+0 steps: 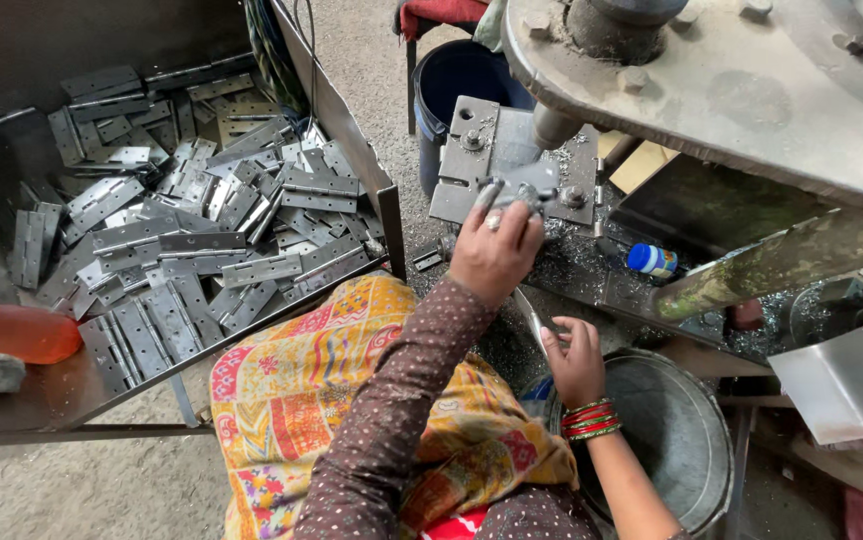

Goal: The person sits at a manual press machine and repeatedly picks up metal hinge blanks from a nearby bin. They place each blank into the press, operate the lever to stamp or shape it, then remove the finished piece and return it to the bin. The process is repeated continuously.

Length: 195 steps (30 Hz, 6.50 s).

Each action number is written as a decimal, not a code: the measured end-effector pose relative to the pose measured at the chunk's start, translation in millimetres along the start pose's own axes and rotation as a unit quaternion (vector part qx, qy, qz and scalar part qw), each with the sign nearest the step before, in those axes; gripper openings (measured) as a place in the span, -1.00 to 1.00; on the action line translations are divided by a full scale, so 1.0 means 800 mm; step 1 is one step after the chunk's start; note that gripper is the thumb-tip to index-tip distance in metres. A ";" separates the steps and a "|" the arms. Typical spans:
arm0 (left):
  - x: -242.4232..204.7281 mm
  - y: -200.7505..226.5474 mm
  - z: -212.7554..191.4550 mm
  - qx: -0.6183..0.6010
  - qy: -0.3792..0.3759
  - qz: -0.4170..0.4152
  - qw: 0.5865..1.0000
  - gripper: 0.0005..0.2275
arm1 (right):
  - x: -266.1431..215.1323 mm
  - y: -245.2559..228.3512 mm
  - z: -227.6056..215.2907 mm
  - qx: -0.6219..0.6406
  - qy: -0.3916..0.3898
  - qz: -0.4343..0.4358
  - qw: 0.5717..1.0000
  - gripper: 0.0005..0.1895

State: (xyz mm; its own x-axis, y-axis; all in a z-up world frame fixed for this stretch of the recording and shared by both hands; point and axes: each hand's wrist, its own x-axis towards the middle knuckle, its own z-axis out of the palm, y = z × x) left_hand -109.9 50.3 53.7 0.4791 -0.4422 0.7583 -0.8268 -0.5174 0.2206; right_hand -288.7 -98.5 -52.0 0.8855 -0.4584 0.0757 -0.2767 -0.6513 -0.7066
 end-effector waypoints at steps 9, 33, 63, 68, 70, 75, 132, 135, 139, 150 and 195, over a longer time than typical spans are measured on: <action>-0.014 -0.046 0.049 0.180 -0.236 -0.126 0.947 -0.53 | 0.001 -0.005 -0.003 -0.080 -0.060 0.086 0.991 -0.47; -0.016 -0.018 0.050 0.059 -0.255 -0.191 0.946 -0.64 | -0.004 0.048 0.023 -0.164 -0.066 -0.034 0.984 -0.47; -0.012 -0.033 0.068 0.099 -0.247 -0.174 0.948 -0.72 | -0.032 0.148 0.152 -0.152 -0.092 0.086 0.980 -0.53; 0.008 -0.035 0.073 0.137 -0.254 -0.150 0.946 -0.69 | 0.010 0.101 0.068 -0.162 -0.285 0.191 0.925 -0.52; 0.013 -0.039 0.084 0.114 -0.291 -0.169 0.935 -0.73 | 0.009 0.085 0.047 -0.214 -0.256 0.110 0.936 -0.46; 0.034 -0.051 0.107 0.077 -0.302 -0.192 0.931 -0.73 | -0.010 0.106 0.078 -0.129 -0.196 0.125 0.964 -0.51; -0.251 -0.377 -0.041 0.195 -0.369 -0.289 0.861 -0.53 | 0.021 -0.026 -0.010 -0.098 -0.238 0.217 0.942 -0.56; -0.249 -0.378 -0.041 0.206 -0.277 -0.326 0.880 -0.49 | 0.021 -0.024 -0.010 -0.090 -0.243 0.215 0.941 -0.57; -0.220 -0.376 -0.031 0.181 -0.299 -0.359 0.865 -0.41 | 0.022 -0.028 -0.010 -0.112 -0.245 0.215 0.939 -0.58; -0.169 -0.400 0.008 0.144 -0.274 -0.412 0.857 -0.34 | 0.017 -0.026 -0.008 -0.084 -0.223 0.224 0.945 -0.59; -0.005 -0.018 0.037 0.097 -0.246 -0.162 0.951 -0.60 | 0.019 0.035 0.019 -0.176 -0.217 0.104 0.954 -0.43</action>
State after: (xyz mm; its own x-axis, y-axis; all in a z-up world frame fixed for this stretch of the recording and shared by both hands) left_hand -91.2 37.8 28.9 0.8189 -0.5013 0.2795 -0.5653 -0.7889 0.2410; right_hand -277.3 -114.4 -81.1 0.8477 -0.3557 -0.3936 -0.5039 -0.7717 -0.3880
